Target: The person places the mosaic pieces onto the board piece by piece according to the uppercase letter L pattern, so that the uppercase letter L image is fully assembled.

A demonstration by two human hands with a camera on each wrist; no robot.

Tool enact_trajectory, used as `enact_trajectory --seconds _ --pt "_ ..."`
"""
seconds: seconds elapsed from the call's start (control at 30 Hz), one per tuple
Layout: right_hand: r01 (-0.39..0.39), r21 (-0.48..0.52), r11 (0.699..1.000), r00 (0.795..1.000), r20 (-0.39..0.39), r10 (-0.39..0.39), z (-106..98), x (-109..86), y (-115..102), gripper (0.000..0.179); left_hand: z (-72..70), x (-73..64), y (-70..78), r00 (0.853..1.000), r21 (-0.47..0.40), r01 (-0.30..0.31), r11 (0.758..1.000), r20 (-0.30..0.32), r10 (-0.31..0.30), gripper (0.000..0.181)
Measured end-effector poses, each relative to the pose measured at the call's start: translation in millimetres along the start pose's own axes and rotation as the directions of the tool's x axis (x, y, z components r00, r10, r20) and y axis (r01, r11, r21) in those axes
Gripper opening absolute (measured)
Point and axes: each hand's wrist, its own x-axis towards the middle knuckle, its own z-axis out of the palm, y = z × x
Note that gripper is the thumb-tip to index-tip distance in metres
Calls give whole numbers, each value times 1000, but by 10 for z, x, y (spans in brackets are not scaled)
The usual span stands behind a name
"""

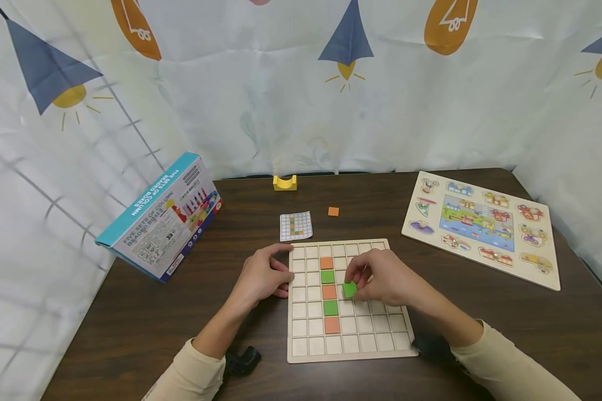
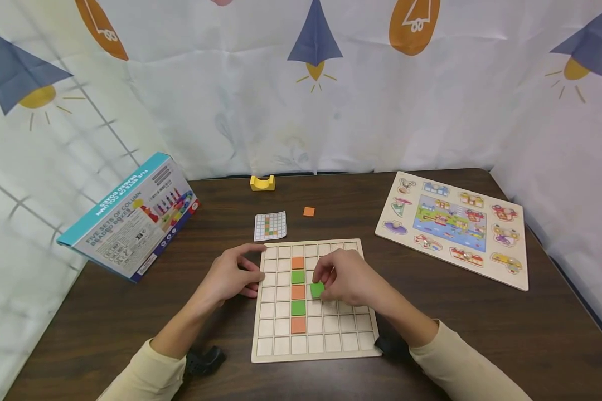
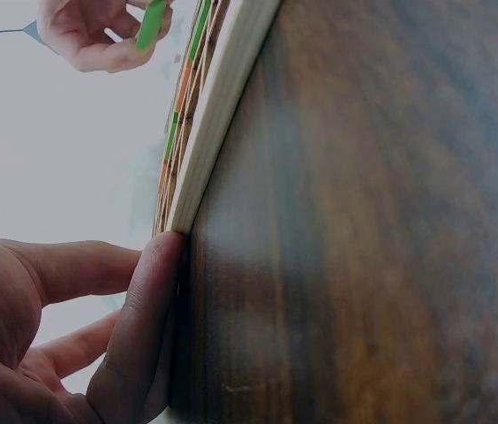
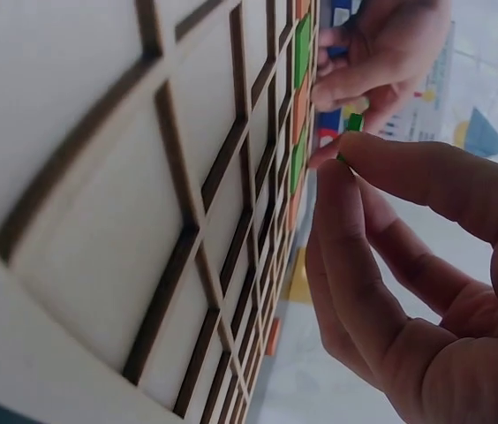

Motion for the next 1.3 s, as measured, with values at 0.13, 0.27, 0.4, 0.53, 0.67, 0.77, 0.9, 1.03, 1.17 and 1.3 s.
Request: enact_trajectory --seconds 0.13,0.27,0.4,0.53,0.67,0.77,0.9,1.03,1.17,1.3 --pt "20 -17 1000 1000 21 -20 38 -41 -25 26 -1 -4 -4 1000 -2 0 1000 0 0 60" --pt "54 -32 998 998 38 -53 80 -80 -47 28 -1 -6 0 1000 -5 3 1000 -1 -3 60" --pt "69 -45 997 996 53 -66 113 -105 -65 29 -1 -6 10 1000 -10 4 1000 -2 -4 60" --pt "72 -48 996 995 73 -68 139 -129 -71 30 -5 -9 16 1000 -11 6 1000 1 -6 60" --pt "87 -52 995 992 95 -82 169 -149 -77 30 -7 -11 15 1000 -9 7 1000 4 -7 60" --pt "114 -62 992 989 99 -107 195 -163 -84 30 -7 -12 12 1000 -11 4 1000 3 -4 60" --pt "143 -78 987 986 95 -135 224 -190 -95 30 -7 -12 7 1000 -18 1 1000 3 -1 60" --pt "150 -90 984 984 114 -140 249 -208 -103 31 -5 -9 5 1000 -19 3 1000 3 -3 60" --pt "142 -119 983 983 130 -127 270 -215 -113 32 -3 -9 6 1000 -15 2 1000 3 -2 60" --pt "133 -147 980 985 132 -114 284 -220 -126 33 -2 -11 6 1000 -15 2 1000 3 -2 60"
